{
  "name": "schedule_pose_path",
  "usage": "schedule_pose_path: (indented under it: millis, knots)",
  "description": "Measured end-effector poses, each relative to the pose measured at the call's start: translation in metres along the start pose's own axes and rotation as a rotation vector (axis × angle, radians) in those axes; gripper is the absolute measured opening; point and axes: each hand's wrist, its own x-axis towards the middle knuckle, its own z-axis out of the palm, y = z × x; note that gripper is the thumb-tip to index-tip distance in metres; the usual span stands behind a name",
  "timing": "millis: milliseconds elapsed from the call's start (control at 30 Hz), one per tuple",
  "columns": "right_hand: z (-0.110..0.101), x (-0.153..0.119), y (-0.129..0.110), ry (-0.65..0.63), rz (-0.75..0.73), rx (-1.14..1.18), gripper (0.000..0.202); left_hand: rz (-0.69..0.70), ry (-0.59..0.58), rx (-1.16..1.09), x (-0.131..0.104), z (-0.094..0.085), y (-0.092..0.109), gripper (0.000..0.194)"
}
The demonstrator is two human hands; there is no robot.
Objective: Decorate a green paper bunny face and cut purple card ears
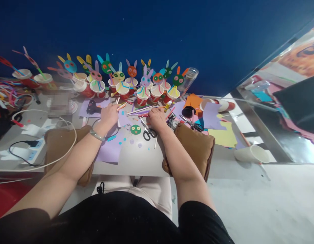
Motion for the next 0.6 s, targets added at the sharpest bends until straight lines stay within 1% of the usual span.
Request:
schedule_pose_path:
  millis: [33, 100, 167, 200, 233, 300, 400, 467, 500, 533, 600]
  knots:
    - [0.0, 0.0, 0.0, 0.013, -0.009, 0.014, 0.023, -0.027, 0.025, -0.121, 0.002, 0.001, 0.0, 0.032]
    - [0.001, 0.0, 0.001, 0.047, -0.024, 0.051, 0.02, -0.115, 0.044, -0.432, 0.005, 0.003, 0.002, 0.025]
    - [0.003, 0.0, 0.002, 0.082, -0.028, 0.093, 0.017, -0.241, 0.005, -0.764, 0.006, 0.006, 0.008, 0.02]
    - [0.003, 0.0, 0.002, 0.1, -0.024, 0.111, 0.016, -0.277, -0.021, -0.903, 0.004, 0.007, 0.012, 0.019]
    - [0.003, 0.0, 0.002, 0.119, -0.016, 0.127, 0.015, -0.279, -0.031, -0.996, 0.002, 0.009, 0.015, 0.017]
    - [0.004, 0.001, 0.002, 0.153, -0.002, 0.158, 0.014, -0.208, 0.027, -1.039, -0.006, 0.011, 0.022, 0.016]
    - [0.003, 0.001, 0.004, 0.19, 0.019, 0.221, 0.014, -0.006, 0.095, -0.883, -0.021, 0.015, 0.03, 0.013]
    - [0.002, 0.0, 0.004, 0.208, 0.04, 0.269, 0.017, 0.125, 0.059, -0.791, -0.031, 0.017, 0.035, 0.013]
    - [0.002, 0.0, 0.004, 0.22, 0.052, 0.294, 0.018, 0.17, 0.029, -0.768, -0.035, 0.019, 0.037, 0.013]
    - [0.001, -0.001, 0.003, 0.239, 0.065, 0.323, 0.018, 0.199, -0.001, -0.76, -0.038, 0.02, 0.039, 0.014]
    - [-0.001, -0.001, 0.001, 0.315, 0.098, 0.413, 0.018, 0.208, -0.074, -0.81, -0.041, 0.023, 0.042, 0.012]
